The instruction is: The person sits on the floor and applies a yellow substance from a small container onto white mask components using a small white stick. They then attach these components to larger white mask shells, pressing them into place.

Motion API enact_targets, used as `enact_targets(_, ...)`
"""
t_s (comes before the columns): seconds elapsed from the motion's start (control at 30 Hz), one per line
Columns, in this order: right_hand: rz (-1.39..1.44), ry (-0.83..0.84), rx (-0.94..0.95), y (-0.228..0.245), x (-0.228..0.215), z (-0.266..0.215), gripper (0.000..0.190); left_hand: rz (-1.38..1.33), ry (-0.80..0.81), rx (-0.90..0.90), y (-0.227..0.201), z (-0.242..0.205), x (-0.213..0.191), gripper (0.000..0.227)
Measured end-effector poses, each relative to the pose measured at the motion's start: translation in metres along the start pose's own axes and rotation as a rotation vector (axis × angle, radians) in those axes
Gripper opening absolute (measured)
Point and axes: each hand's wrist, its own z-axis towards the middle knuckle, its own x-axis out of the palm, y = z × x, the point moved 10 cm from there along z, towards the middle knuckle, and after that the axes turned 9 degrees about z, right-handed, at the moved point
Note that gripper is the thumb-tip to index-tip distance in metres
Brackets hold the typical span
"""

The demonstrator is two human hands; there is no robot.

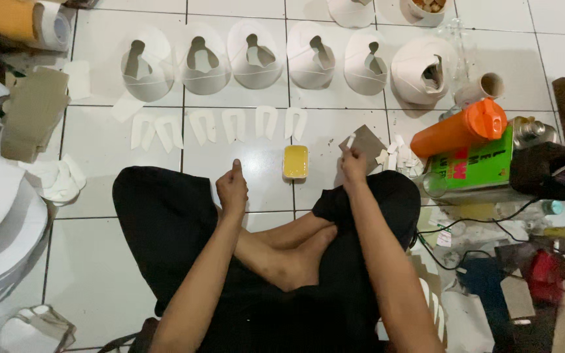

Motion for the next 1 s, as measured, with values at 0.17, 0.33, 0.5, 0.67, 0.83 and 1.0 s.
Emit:
enact_targets(0.17, -0.435, -0.184, -0.195, 0.05, -0.045, 0.026, 0.026, -0.037, 0.155, 0.008, 0.005, 0.002, 0.028, 0.033)
enact_targets(0.33, -0.763, -0.198, -0.137, 0.036, -0.053, 0.044, 0.033, -0.13, 0.264, -0.025, 0.007, 0.002, 0.043, 0.059)
enact_targets(0.5, -0.761, -0.172, -0.134, 0.033, -0.05, 0.04, 0.028, -0.362, 0.059, -0.114, 0.009, 0.007, 0.016, 0.034)
enact_targets(0.67, -0.807, -0.209, -0.186, 0.041, -0.05, 0.039, 0.026, -0.321, 0.078, -0.174, 0.005, -0.001, 0.018, 0.065)
enact_targets(0.83, -0.791, -0.226, -0.182, 0.042, -0.051, 0.036, 0.029, -0.136, 0.165, -0.166, 0.004, -0.004, 0.021, 0.06)
enact_targets(1.0, -0.323, -0.205, -0.544, 0.08, -0.05, -0.008, 0.026, -0.16, -0.118, -0.057, 0.0, 0.011, -0.018, 0.035)
